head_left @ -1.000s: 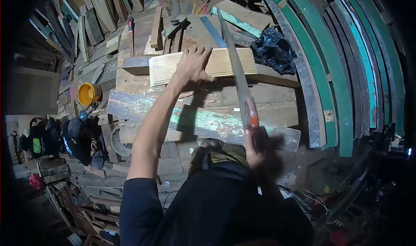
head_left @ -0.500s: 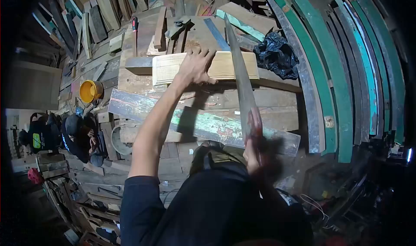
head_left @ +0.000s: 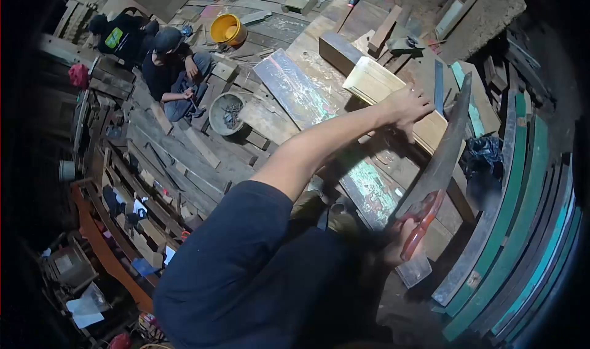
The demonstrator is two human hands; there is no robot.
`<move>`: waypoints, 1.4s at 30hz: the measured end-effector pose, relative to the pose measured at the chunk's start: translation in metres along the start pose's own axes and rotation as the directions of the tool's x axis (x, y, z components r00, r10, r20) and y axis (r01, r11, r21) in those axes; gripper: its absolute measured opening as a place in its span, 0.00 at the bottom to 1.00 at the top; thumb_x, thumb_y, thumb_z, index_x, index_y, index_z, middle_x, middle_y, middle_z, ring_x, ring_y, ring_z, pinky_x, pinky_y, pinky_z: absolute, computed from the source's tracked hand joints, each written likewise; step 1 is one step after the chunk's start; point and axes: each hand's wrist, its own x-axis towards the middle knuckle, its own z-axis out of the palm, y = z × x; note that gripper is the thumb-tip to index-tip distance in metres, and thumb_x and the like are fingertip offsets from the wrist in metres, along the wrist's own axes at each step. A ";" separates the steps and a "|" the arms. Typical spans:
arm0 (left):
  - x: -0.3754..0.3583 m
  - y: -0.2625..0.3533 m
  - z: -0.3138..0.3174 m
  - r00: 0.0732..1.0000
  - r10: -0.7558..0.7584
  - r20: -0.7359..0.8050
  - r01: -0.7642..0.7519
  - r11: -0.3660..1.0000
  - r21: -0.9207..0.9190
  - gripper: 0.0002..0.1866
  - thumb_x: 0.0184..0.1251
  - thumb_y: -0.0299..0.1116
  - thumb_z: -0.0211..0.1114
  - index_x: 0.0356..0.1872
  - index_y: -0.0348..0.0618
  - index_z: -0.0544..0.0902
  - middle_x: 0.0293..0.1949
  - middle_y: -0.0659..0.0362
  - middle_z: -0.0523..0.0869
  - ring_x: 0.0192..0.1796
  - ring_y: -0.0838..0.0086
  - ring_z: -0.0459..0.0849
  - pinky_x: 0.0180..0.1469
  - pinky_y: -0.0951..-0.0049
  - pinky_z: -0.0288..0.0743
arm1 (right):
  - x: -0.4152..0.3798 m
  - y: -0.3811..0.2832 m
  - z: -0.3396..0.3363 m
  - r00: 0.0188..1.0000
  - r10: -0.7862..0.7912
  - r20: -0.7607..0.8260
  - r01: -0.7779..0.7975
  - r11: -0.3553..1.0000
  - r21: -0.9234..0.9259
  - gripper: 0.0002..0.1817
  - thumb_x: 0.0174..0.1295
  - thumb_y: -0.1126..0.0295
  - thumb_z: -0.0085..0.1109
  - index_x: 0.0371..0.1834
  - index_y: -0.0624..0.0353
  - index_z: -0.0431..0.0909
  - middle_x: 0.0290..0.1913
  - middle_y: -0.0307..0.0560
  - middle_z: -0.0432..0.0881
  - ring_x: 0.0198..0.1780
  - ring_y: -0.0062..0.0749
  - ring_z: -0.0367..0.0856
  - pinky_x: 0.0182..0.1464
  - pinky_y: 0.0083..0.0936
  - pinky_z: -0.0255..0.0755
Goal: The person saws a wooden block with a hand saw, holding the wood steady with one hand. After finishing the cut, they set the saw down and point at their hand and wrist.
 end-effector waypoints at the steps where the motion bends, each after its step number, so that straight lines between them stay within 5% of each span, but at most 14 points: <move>1: 0.003 0.005 -0.009 0.992 -0.070 0.104 0.072 0.997 -0.015 0.65 0.33 0.71 0.80 0.73 0.40 0.68 0.64 0.45 0.78 0.69 0.48 0.77 0.67 0.42 0.69 | 0.007 -0.026 0.024 0.998 0.039 -0.044 -0.039 0.999 0.004 0.12 0.73 0.66 0.61 0.39 0.67 0.79 0.25 0.37 0.74 0.23 0.19 0.68 0.25 0.22 0.60; 2: 0.005 0.004 -0.007 0.995 -0.073 0.072 0.074 0.997 -0.005 0.65 0.33 0.70 0.80 0.73 0.40 0.68 0.64 0.45 0.78 0.69 0.49 0.76 0.67 0.41 0.69 | 0.010 -0.039 0.026 0.984 0.179 0.020 -0.180 0.982 0.052 0.09 0.75 0.68 0.60 0.38 0.62 0.78 0.26 0.32 0.71 0.24 0.12 0.65 0.26 0.16 0.56; 7: 0.007 -0.002 -0.003 1.000 -0.013 0.022 0.012 1.000 0.029 0.63 0.33 0.70 0.81 0.71 0.40 0.69 0.63 0.46 0.78 0.69 0.51 0.76 0.66 0.42 0.71 | 0.003 -0.021 -0.014 0.976 0.191 0.108 -0.217 0.918 0.331 0.09 0.77 0.69 0.58 0.36 0.57 0.73 0.19 0.31 0.65 0.18 0.15 0.61 0.22 0.17 0.56; 14: 0.004 -0.001 0.007 0.999 -0.002 -0.040 0.003 0.999 0.041 0.62 0.30 0.73 0.79 0.66 0.40 0.73 0.59 0.48 0.81 0.65 0.52 0.78 0.62 0.47 0.74 | 0.006 -0.048 -0.024 0.970 0.208 0.124 -0.231 0.947 0.223 0.11 0.77 0.71 0.57 0.33 0.55 0.71 0.18 0.31 0.62 0.16 0.15 0.60 0.20 0.18 0.56; 18: 0.000 0.007 0.002 1.000 -0.002 0.009 0.001 1.000 0.020 0.62 0.29 0.73 0.79 0.66 0.41 0.74 0.57 0.48 0.81 0.64 0.52 0.79 0.60 0.49 0.75 | 0.059 -0.025 0.002 0.969 0.224 0.108 -0.248 0.895 0.371 0.12 0.78 0.70 0.57 0.33 0.55 0.70 0.18 0.30 0.62 0.16 0.15 0.60 0.20 0.19 0.54; 27: 0.001 0.004 0.010 0.998 0.001 -0.067 -0.001 1.000 0.003 0.62 0.28 0.68 0.82 0.68 0.42 0.72 0.54 0.50 0.83 0.60 0.54 0.81 0.58 0.51 0.76 | -0.023 -0.046 -0.021 0.963 0.257 0.084 -0.264 0.962 0.072 0.10 0.77 0.71 0.58 0.34 0.58 0.72 0.20 0.30 0.66 0.16 0.13 0.59 0.19 0.18 0.52; 33: -0.001 0.008 -0.004 1.000 0.007 -0.025 -0.007 1.000 -0.016 0.58 0.32 0.67 0.82 0.66 0.40 0.73 0.53 0.48 0.82 0.58 0.52 0.82 0.59 0.48 0.76 | 0.013 -0.043 0.001 0.961 0.270 0.065 -0.276 0.955 0.112 0.09 0.76 0.73 0.59 0.35 0.60 0.72 0.21 0.32 0.69 0.17 0.12 0.59 0.19 0.18 0.50; 36: 0.002 0.010 -0.008 1.000 0.004 -0.016 -0.005 1.000 -0.013 0.60 0.31 0.67 0.82 0.67 0.39 0.73 0.55 0.48 0.82 0.59 0.50 0.83 0.59 0.47 0.76 | 0.047 -0.020 0.021 0.977 0.208 0.044 -0.211 0.928 0.308 0.09 0.76 0.73 0.59 0.36 0.60 0.72 0.22 0.31 0.68 0.18 0.11 0.59 0.20 0.17 0.51; 41: 0.004 0.006 0.004 1.000 -0.027 -0.015 0.027 1.000 0.012 0.63 0.29 0.70 0.81 0.68 0.39 0.73 0.56 0.48 0.82 0.60 0.50 0.83 0.62 0.42 0.73 | 0.019 -0.032 0.012 0.966 0.254 0.048 -0.258 0.934 0.248 0.10 0.76 0.72 0.59 0.34 0.58 0.73 0.20 0.30 0.68 0.17 0.10 0.60 0.19 0.17 0.51; 42: 0.004 0.005 0.004 0.999 -0.027 -0.016 0.027 0.999 0.020 0.63 0.30 0.71 0.80 0.69 0.39 0.73 0.56 0.48 0.82 0.61 0.50 0.83 0.64 0.41 0.72 | 0.006 -0.035 0.010 0.994 0.110 0.022 -0.112 0.988 0.110 0.09 0.76 0.73 0.59 0.34 0.58 0.73 0.20 0.31 0.68 0.17 0.11 0.61 0.19 0.17 0.52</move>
